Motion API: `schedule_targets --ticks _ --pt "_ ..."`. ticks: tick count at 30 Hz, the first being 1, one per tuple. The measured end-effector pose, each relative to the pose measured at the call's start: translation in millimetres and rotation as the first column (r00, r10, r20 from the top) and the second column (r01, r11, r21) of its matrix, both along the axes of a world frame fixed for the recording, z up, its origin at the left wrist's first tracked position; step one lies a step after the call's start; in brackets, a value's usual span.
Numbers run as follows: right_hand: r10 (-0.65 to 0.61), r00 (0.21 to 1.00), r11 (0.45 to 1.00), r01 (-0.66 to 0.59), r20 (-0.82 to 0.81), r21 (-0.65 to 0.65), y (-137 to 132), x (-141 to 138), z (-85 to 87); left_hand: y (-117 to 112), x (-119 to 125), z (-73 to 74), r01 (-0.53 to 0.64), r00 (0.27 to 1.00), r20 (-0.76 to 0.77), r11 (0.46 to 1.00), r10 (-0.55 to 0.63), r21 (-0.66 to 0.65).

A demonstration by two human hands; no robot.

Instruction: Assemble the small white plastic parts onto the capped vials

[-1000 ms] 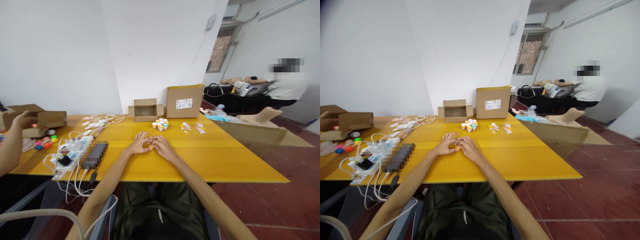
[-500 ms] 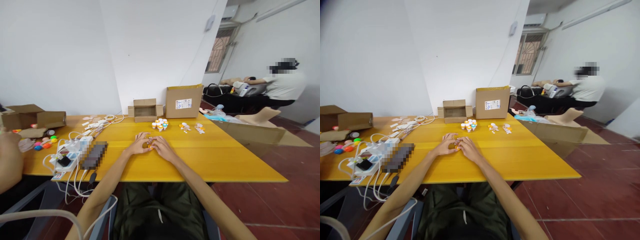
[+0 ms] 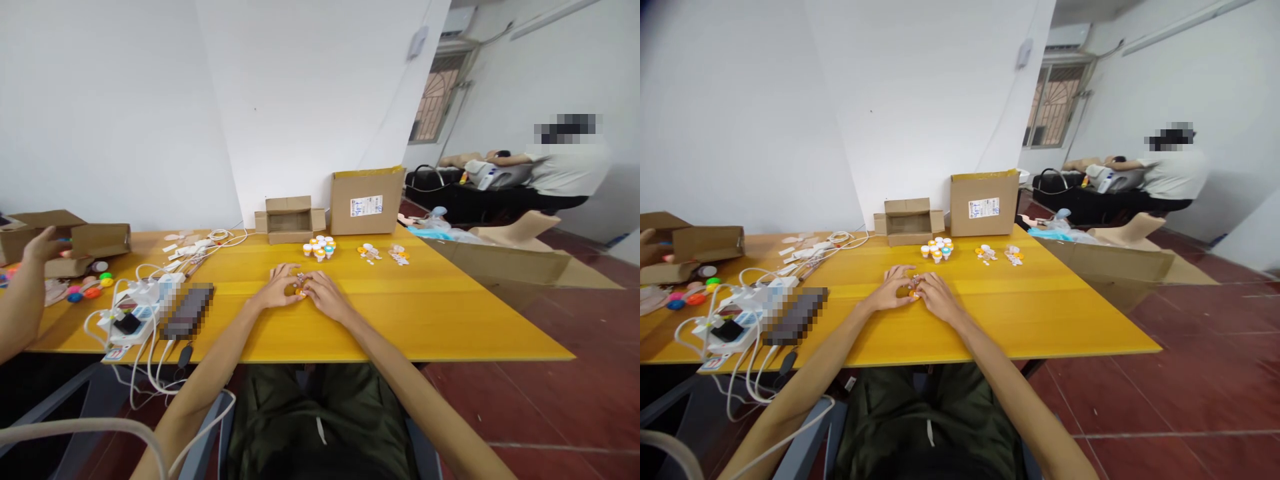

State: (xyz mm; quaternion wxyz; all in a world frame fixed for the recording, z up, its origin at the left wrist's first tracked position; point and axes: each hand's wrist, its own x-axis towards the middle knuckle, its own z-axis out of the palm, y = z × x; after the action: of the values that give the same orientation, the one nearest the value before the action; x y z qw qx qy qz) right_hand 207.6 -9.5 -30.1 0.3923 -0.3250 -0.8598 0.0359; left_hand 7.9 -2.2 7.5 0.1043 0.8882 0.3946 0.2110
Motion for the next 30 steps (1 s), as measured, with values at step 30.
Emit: schedule_targets --ticks 30 --pt "0.008 1.000 0.999 -0.009 -0.027 -0.042 0.0 -0.1 1.7 -0.5 1.4 1.0 0.006 1.000 -0.006 1.000 -0.006 0.025"
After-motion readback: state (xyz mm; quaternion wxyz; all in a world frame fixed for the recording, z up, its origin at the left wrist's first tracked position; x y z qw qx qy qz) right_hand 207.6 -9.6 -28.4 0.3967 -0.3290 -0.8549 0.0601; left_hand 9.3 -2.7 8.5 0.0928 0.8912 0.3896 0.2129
